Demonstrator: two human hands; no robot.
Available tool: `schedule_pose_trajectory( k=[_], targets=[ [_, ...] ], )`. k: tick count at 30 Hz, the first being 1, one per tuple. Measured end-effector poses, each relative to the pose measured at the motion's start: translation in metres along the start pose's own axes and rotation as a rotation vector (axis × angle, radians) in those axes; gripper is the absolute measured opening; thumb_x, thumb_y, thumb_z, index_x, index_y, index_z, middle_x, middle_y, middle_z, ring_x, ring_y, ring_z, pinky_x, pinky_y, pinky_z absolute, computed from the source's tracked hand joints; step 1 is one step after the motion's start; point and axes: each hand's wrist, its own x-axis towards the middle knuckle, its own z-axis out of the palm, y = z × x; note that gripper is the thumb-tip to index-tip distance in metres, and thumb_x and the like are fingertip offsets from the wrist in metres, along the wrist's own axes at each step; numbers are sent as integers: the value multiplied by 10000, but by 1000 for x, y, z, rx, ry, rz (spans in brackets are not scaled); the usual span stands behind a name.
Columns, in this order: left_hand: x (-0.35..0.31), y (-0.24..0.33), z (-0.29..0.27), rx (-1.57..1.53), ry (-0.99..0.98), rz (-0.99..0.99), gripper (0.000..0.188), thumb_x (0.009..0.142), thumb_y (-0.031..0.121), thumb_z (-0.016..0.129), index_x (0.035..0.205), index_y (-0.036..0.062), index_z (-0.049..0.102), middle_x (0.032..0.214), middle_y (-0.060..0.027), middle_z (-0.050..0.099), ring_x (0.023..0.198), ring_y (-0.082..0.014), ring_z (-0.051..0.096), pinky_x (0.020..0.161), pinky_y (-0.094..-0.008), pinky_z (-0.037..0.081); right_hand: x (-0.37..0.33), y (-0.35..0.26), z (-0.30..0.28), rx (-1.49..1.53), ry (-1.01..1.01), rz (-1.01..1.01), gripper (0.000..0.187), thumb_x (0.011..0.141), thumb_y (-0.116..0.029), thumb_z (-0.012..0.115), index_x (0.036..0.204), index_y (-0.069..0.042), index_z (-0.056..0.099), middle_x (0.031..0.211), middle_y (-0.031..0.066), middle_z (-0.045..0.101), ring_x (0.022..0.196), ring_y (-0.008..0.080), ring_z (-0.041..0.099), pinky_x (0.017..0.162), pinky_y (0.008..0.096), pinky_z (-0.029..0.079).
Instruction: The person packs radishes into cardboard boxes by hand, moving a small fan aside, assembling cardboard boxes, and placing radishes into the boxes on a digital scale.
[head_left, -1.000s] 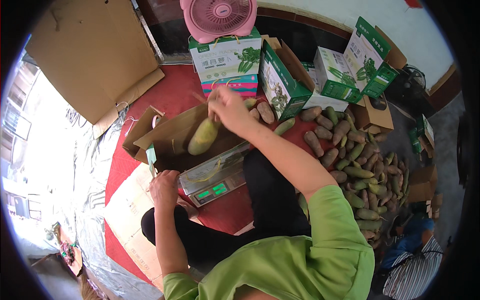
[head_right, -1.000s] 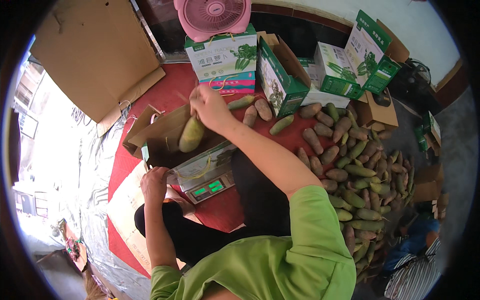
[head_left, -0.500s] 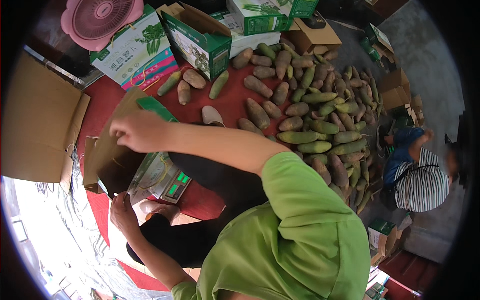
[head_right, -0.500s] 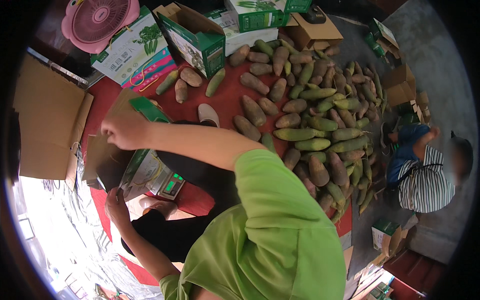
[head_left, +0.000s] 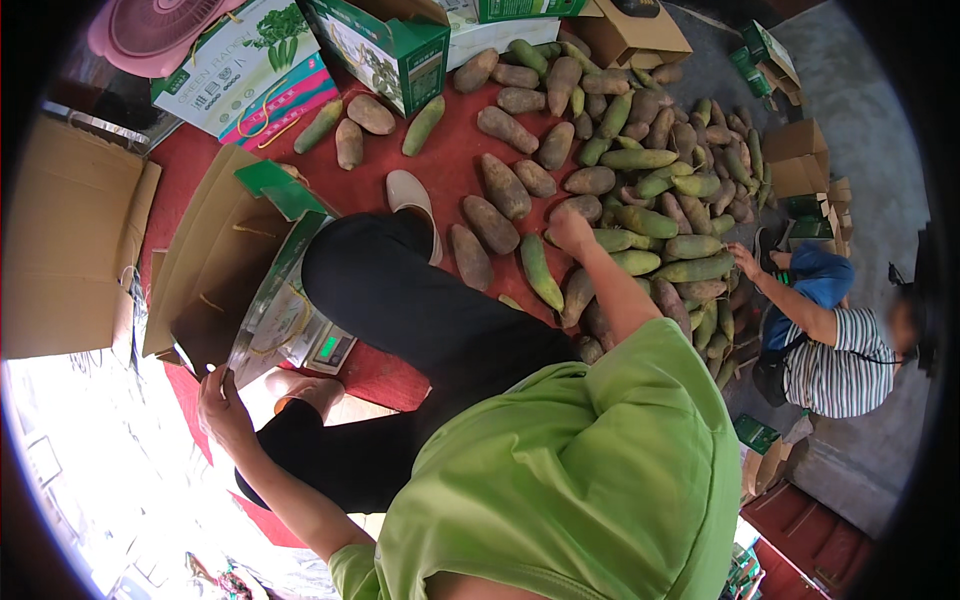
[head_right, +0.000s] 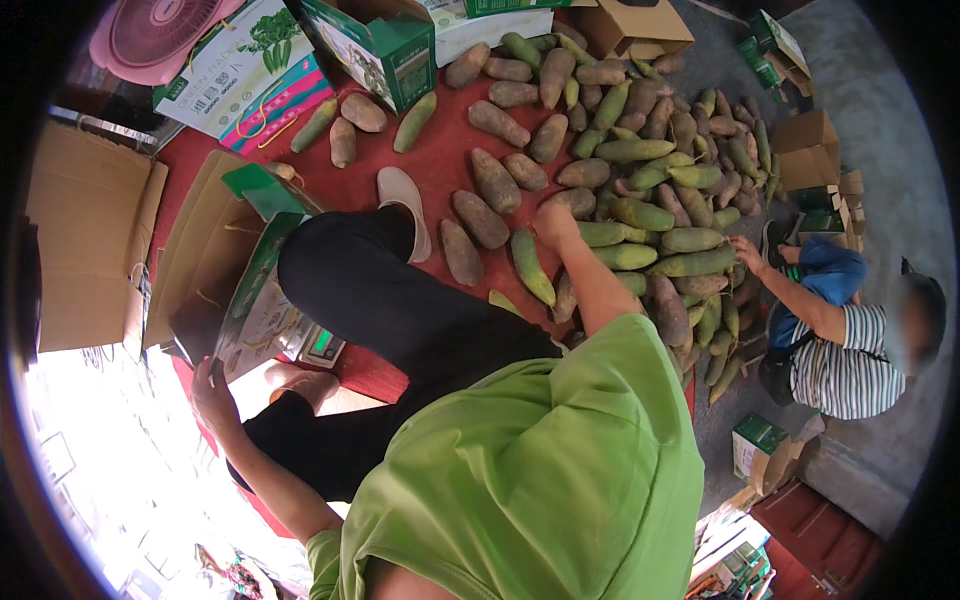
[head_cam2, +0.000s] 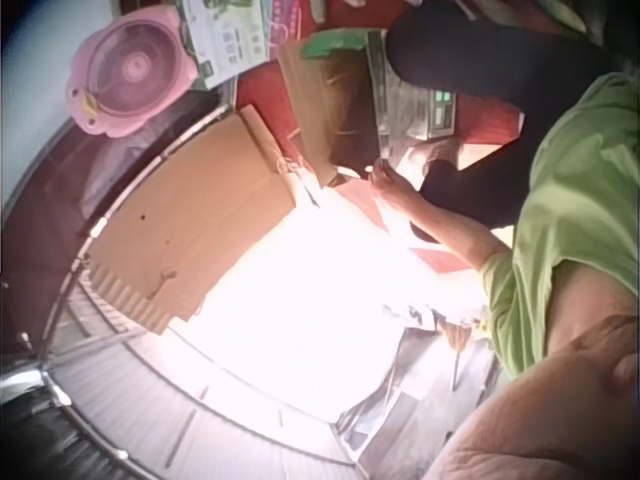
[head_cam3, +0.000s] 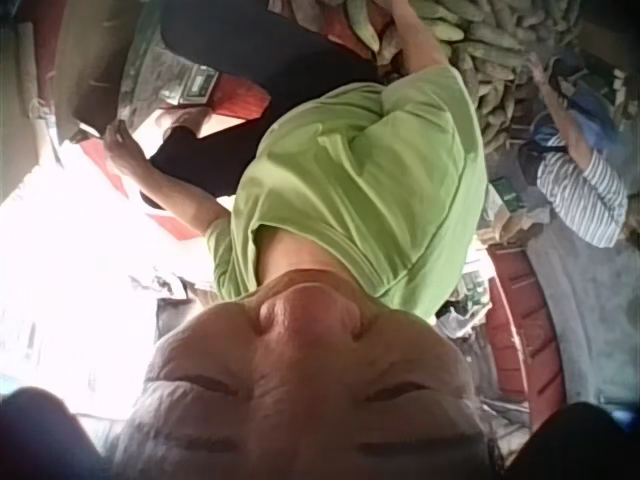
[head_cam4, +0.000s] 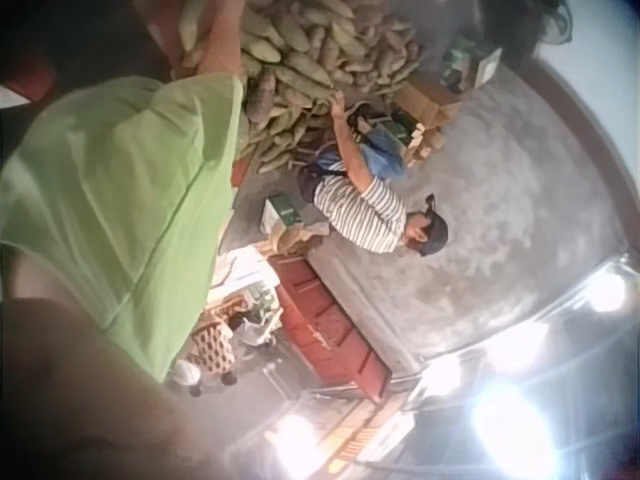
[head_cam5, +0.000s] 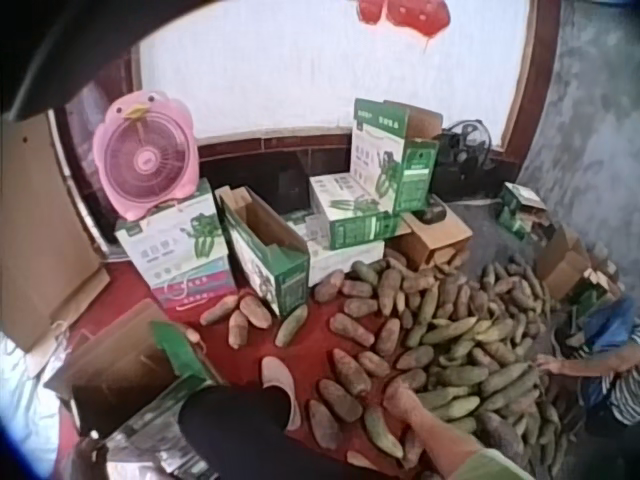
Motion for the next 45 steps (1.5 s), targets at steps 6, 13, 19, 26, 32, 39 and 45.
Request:
schedule_pose_trajectory(
  k=[6,13,19,26,32,39,45],
  targets=[
    [3,4,6,-14,55,46,93,827,106,596,896,72,648,846,-91,653,789,-280,627,678,-367,479,-40,60,147,79,-99,132,214,765,-163,574,909,-23,647,953,184,642,925,339,617,778,429,494],
    [-1,5,2,7,32,-29,85,798,83,605,870,88,649,864,-60,653,817,-260,622,711,-362,479,-61,29,150,378,-300,601,530,680,-273,709,1092,-12,503,1067,232,593,1056,382,548,900,435,436],
    [1,17,-6,41,28,-86,101,778,76,606,872,85,643,875,-51,653,835,-252,615,736,-349,465,-50,2,132,280,-351,611,655,654,-310,755,1155,-24,445,1146,212,564,1120,370,518,918,423,440],
    [4,22,-16,22,-21,-112,128,756,45,594,869,67,651,889,-70,656,865,-262,612,795,-359,445,-41,-22,126,212,-416,679,750,610,-309,803,1192,-19,430,1206,184,539,1154,339,505,934,402,439],
    [18,22,-28,-56,-146,-129,160,752,94,619,900,77,679,961,-76,667,908,-265,613,844,-372,417,-46,49,182,889,-390,660,597,660,-254,782,1145,-29,517,1044,99,605,982,255,588,776,437,482],
    [8,11,-31,60,-140,-146,189,745,120,636,924,110,697,1108,-84,629,1105,-260,541,944,-396,356,-62,-12,55,1049,-607,762,505,688,-190,750,1145,-79,568,997,35,607,891,202,572,722,330,439],
    [0,7,-30,0,-144,-152,256,749,57,578,958,148,692,1120,-85,620,1121,-282,533,973,-422,352,-36,-29,-13,1139,-430,437,533,705,-109,721,1196,-42,523,1040,47,591,946,199,559,795,318,435]
  ],
)
